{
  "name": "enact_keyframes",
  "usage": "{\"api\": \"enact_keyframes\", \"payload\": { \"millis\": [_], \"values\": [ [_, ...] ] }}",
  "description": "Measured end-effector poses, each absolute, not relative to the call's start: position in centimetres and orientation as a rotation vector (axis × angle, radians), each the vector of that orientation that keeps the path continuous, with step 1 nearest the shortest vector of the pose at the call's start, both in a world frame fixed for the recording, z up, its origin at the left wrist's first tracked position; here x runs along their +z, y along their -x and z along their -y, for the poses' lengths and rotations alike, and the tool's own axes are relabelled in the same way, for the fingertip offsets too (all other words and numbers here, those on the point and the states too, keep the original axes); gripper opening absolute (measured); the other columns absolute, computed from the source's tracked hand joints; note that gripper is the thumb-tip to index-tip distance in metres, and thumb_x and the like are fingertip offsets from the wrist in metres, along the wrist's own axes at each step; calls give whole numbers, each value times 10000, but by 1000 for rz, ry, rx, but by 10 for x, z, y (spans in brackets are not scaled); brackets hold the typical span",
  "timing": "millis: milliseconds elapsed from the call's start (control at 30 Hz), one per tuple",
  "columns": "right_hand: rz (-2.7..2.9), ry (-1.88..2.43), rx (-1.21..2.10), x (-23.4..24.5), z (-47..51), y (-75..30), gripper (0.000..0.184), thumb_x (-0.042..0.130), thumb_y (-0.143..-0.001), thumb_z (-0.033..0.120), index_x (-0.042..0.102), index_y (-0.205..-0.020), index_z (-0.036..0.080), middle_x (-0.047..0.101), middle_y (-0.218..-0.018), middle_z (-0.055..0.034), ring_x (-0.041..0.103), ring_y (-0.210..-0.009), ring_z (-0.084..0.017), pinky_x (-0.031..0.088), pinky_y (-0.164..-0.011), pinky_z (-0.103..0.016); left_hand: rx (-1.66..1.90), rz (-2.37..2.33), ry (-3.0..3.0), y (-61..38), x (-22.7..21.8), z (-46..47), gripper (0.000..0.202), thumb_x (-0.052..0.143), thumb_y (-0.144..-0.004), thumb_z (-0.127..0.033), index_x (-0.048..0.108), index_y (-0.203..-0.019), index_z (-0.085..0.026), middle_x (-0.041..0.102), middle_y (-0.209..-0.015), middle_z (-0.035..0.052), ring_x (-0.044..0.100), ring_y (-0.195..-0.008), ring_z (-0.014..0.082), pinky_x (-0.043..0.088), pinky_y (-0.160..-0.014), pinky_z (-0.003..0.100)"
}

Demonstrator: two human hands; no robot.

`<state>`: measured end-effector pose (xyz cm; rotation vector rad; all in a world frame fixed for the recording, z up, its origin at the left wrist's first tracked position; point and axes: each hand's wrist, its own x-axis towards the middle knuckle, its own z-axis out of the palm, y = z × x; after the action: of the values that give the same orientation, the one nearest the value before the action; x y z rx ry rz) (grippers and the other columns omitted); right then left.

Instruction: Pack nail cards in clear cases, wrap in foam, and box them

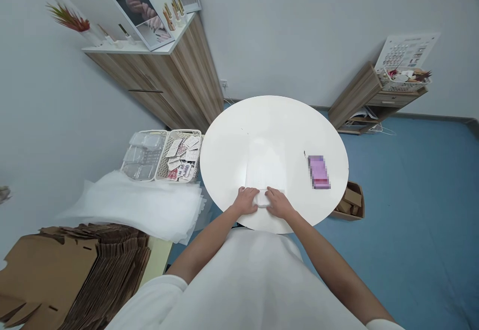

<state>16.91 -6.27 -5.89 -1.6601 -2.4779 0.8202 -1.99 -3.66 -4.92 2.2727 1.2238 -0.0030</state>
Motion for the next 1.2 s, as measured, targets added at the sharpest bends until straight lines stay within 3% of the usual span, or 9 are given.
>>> {"api": "enact_keyframes", "payload": {
  "millis": [233, 433, 533, 633, 733, 867, 1033, 1200],
  "values": [
    [2221, 1691, 1223, -39, 92, -179, 366, 508, -713, 286, 441, -1063, 205, 570, -985, -62, 537, -844, -197, 384, -716, -295, -72, -1055, -2147, 25, -42, 45, 378, 503, -675, -301, 541, -1046, -239, 625, -919, 17, 563, -860, 210, 374, -823, 317],
    [2107, 1712, 1094, -39, 78, -180, 233, 450, -777, 332, 527, -945, 191, 526, -1059, -80, 502, -950, -196, 387, -774, -303, 34, -1208, -1983, 24, -43, 38, 314, 380, -786, -384, 613, -916, -219, 584, -991, 39, 529, -918, 189, 402, -801, 292],
    [2067, 1800, 1092, -41, 67, -182, 283, 368, -824, 393, 555, -912, 200, 557, -974, -72, 528, -888, -179, 397, -743, -287, 92, -1216, -1777, 24, -40, 33, 376, 337, -811, -460, 582, -946, -208, 602, -965, 28, 546, -876, 168, 420, -763, 268],
    [2053, 1877, 1096, -46, 57, -183, 333, 326, -839, 436, 546, -964, 220, 587, -941, -58, 547, -849, -171, 399, -697, -268, 141, -1273, -1661, 24, -43, 31, 386, 431, -761, -503, 557, -959, -198, 614, -950, 26, 561, -849, 173, 435, -721, 262],
    [1988, 1964, 1051, -50, 50, -184, 346, 357, -828, 441, 501, -1056, 224, 594, -996, -59, 547, -877, -186, 391, -662, -262, 141, -1368, -1642, 24, -50, 29, 325, 526, -715, -449, 563, -900, -184, 627, -899, 33, 573, -817, 182, 440, -680, 260],
    [1892, 2027, 1075, -55, 45, -189, 334, 374, -822, 429, 497, -1049, 218, 600, -991, -60, 554, -853, -192, 386, -621, -261, 51, -1562, -1646, 23, -60, 26, 252, 477, -758, -397, 544, -809, -159, 623, -844, 45, 570, -800, 189, 428, -641, 256],
    [1800, 2011, 1065, -63, 52, -202, 285, 374, -817, 407, 526, -974, 223, 603, -961, -46, 556, -849, -184, 400, -661, -269, -50, -1698, -1652, 25, -64, 28, 231, 457, -764, -366, 498, -723, -143, 592, -778, 74, 562, -751, 201, 401, -591, 257],
    [1695, 2201, 926, -75, 63, -207, 354, 399, -796, 391, 455, -1097, 212, 568, -1002, -67, 543, -900, -206, 417, -711, -295, -91, -1761, -1678, 27, -64, 32, 194, 487, -734, -353, 486, -691, -164, 580, -780, 68, 557, -778, 212, 394, -595, 270]
  ]
}}
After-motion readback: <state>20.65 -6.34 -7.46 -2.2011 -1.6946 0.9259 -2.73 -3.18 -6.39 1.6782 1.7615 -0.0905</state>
